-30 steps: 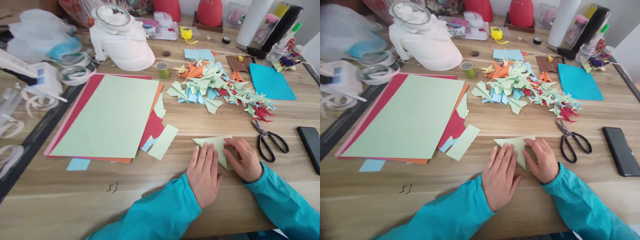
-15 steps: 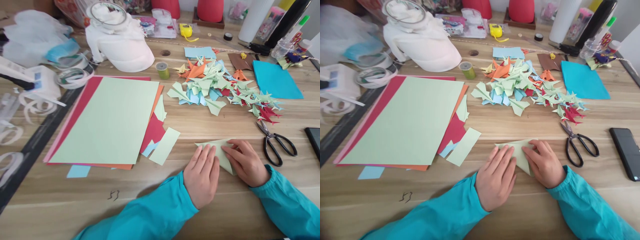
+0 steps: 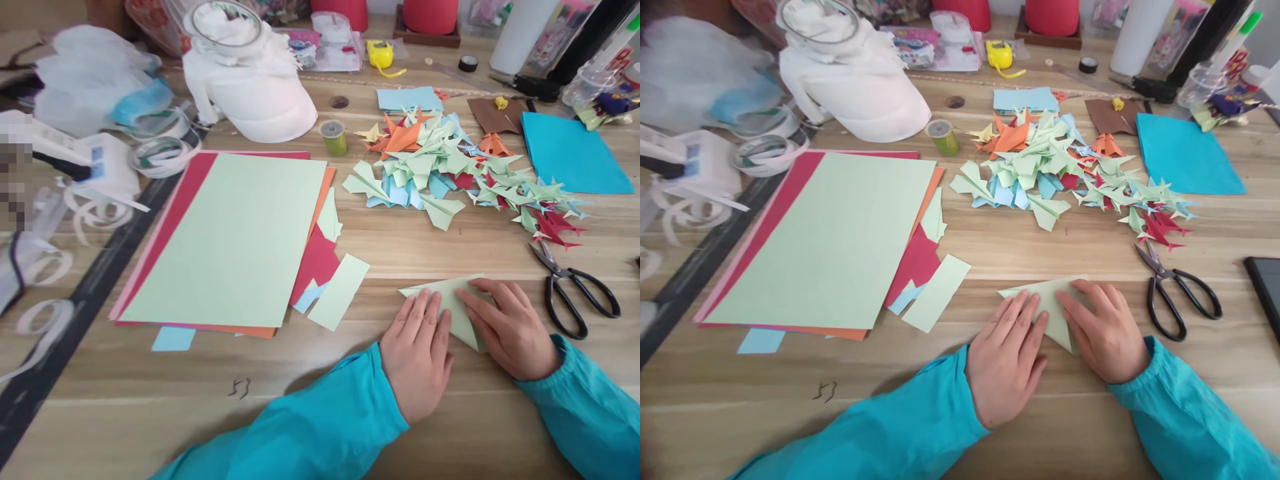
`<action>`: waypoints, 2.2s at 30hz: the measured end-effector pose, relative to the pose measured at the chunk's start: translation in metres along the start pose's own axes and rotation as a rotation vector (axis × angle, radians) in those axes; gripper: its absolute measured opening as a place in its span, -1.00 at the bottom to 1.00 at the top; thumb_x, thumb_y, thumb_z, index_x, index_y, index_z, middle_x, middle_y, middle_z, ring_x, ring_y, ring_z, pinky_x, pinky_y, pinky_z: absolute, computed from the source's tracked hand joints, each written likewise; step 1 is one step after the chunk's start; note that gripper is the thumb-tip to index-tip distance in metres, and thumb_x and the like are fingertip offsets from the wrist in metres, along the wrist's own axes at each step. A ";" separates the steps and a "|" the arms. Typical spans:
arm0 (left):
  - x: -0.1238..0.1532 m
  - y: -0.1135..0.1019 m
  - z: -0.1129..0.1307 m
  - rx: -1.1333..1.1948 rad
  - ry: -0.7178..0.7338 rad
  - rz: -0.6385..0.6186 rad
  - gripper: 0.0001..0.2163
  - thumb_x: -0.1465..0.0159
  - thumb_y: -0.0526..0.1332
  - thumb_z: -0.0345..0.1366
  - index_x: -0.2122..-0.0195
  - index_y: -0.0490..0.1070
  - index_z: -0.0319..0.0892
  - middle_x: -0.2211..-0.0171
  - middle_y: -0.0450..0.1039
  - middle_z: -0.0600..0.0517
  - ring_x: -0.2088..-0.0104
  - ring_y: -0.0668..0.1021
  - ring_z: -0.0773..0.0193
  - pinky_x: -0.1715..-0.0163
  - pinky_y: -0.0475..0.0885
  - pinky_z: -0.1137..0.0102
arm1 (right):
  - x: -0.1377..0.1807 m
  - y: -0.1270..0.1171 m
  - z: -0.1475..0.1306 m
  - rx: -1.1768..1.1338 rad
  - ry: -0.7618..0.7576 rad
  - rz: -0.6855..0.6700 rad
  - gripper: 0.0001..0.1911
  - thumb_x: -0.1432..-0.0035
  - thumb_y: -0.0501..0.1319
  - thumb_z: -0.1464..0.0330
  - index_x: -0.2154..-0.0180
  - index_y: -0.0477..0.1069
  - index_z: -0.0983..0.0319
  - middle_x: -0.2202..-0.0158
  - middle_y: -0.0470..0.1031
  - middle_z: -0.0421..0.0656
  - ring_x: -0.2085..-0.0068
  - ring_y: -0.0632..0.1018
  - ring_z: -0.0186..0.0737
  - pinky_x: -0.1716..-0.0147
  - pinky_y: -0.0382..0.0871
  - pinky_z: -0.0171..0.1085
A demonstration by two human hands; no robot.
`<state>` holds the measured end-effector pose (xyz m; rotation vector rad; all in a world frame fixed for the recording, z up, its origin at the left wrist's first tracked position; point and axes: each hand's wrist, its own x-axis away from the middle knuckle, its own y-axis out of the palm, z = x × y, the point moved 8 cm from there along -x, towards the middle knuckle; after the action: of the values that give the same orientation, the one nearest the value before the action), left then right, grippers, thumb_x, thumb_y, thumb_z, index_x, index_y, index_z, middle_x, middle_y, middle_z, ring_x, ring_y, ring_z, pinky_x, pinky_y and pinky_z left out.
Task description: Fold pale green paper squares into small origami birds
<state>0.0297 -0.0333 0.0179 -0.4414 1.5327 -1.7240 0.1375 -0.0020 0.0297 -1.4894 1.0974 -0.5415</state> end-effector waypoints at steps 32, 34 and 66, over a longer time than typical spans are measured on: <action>0.002 -0.014 0.000 -0.034 -0.002 0.146 -0.56 -0.16 0.10 -0.28 -0.04 0.27 -0.41 -0.11 0.20 -0.35 -0.18 0.14 -0.19 -0.05 0.23 -0.02 | -0.001 0.003 0.001 0.017 0.001 -0.027 -0.56 -0.05 0.05 0.54 0.03 0.39 0.18 0.09 0.33 0.02 0.16 0.37 -0.04 0.18 0.37 -0.03; 0.004 -0.016 0.006 -0.057 0.064 0.194 -0.63 -0.14 0.12 -0.35 0.03 0.33 -0.40 -0.07 0.27 -0.30 -0.17 0.18 -0.17 -0.07 0.22 0.01 | -0.001 0.002 0.002 0.002 0.009 -0.014 -0.58 -0.07 0.06 0.52 0.01 0.38 0.19 0.09 0.34 0.02 0.15 0.38 -0.04 0.18 0.37 -0.03; -0.004 0.007 0.000 0.012 -0.034 -0.168 -0.45 -0.18 0.04 -0.06 -0.17 0.14 -0.21 -0.25 -0.05 -0.14 -0.24 -0.06 -0.19 -0.15 -0.14 -0.03 | -0.002 0.005 -0.001 0.064 -0.019 -0.027 -0.59 -0.10 0.09 0.50 -0.02 0.32 0.30 0.10 0.31 0.05 0.16 0.34 -0.06 0.17 0.35 -0.05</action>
<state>0.0344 -0.0308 0.0121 -0.6053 1.4964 -1.8430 0.1336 -0.0002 0.0258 -1.4525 1.0369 -0.5752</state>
